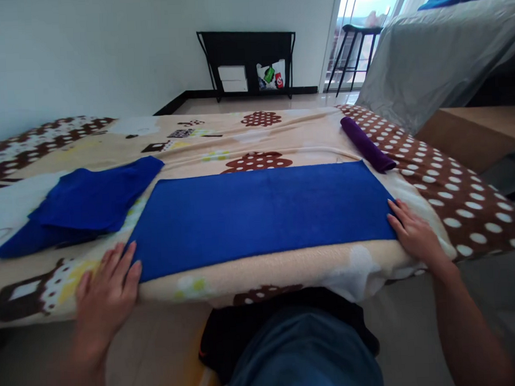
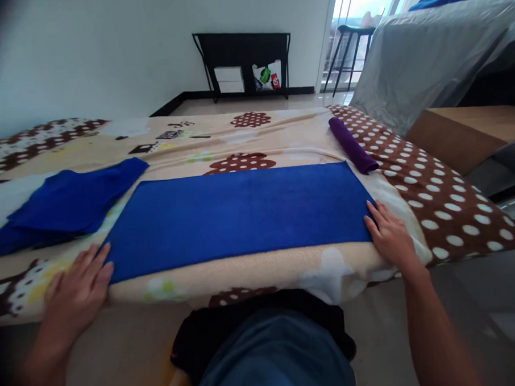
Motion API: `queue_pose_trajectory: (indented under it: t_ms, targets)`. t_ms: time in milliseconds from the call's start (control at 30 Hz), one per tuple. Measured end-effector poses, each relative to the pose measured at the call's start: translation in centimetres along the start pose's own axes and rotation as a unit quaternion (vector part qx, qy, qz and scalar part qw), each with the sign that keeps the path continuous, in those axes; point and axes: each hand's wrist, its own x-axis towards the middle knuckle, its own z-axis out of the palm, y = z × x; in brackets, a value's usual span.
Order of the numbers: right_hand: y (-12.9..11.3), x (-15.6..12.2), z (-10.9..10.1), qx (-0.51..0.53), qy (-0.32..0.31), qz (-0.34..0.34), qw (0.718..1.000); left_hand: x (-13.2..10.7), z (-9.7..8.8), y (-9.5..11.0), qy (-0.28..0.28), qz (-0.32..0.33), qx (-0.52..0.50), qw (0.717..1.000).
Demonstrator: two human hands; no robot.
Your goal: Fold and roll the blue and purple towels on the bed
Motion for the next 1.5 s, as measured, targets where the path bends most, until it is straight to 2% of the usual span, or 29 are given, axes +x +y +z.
queue_pose_trajectory:
  t_ms: [67, 133, 200, 267, 333, 367, 433, 500, 533, 567, 667, 767, 900, 1167, 1367, 1500]
  targets:
    - [0.1, -3.2, -0.3, 0.001, 0.040, 0.017, 0.999, -2.9, -1.0, -0.2, 0.017, -0.044, -0.008, 0.999]
    - [-0.6, -5.2, -0.6, 0.000, 0.080, 0.040, 0.996, -4.3, -2.1, 0.4, 0.029, -0.064, -0.018, 0.997]
    - [-2.4, -6.0, -1.2, -0.001, 0.122, 0.058, 0.991, -4.2, -3.5, 2.0, 0.069, -0.052, -0.039, 0.995]
    - [-5.6, -5.8, -2.1, 0.016, 0.157, 0.039, 0.987, -2.5, -4.9, 4.8, 0.111, -0.003, -0.072, 0.991]
    - [-10.0, -5.3, -3.0, 0.063, 0.164, -0.035, 0.984, 0.6, -5.6, 8.8, 0.113, 0.078, -0.110, 0.984]
    - [-12.6, -5.0, -3.3, 0.090, 0.155, -0.084, 0.980, 2.7, -5.6, 11.3, 0.093, 0.127, -0.127, 0.979]
    - [-17.9, -4.6, -3.5, 0.125, 0.128, -0.181, 0.967, 7.4, -4.5, 16.7, 0.020, 0.198, -0.156, 0.968]
    - [-22.7, -4.6, -3.2, 0.129, 0.110, -0.236, 0.957, 12.4, -2.3, 22.0, -0.059, 0.225, -0.164, 0.959]
    - [-24.8, -4.6, -2.9, 0.126, 0.107, -0.248, 0.955, 14.8, -0.9, 24.3, -0.090, 0.215, -0.151, 0.961]
    - [-26.5, -4.7, -2.6, 0.122, 0.105, -0.253, 0.954, 16.9, 0.6, 26.3, -0.099, 0.211, -0.145, 0.961]
    - [-29.5, -4.7, -1.7, 0.119, 0.105, -0.247, 0.956, 21.4, 4.7, 30.1, -0.118, 0.195, -0.130, 0.965]
    - [-30.2, -4.7, -1.4, 0.116, 0.106, -0.244, 0.957, 23.4, 7.6, 31.2, -0.141, 0.188, -0.122, 0.964]
    - [-29.8, -4.4, -1.2, 0.102, 0.094, -0.259, 0.956, 24.2, 9.3, 31.2, -0.163, 0.181, -0.124, 0.962]
    - [-29.7, -4.1, -1.2, 0.087, 0.094, -0.299, 0.946, 24.6, 9.3, 31.7, -0.202, 0.178, -0.115, 0.956]
    - [-30.4, -4.3, -2.6, 0.032, 0.018, -0.289, 0.957, 24.3, 9.1, 32.1, -0.208, 0.167, -0.102, 0.958]
    - [-31.7, -3.9, -3.3, -0.009, 0.000, -0.280, 0.960, 24.0, 8.9, 32.3, -0.207, 0.164, -0.099, 0.959]
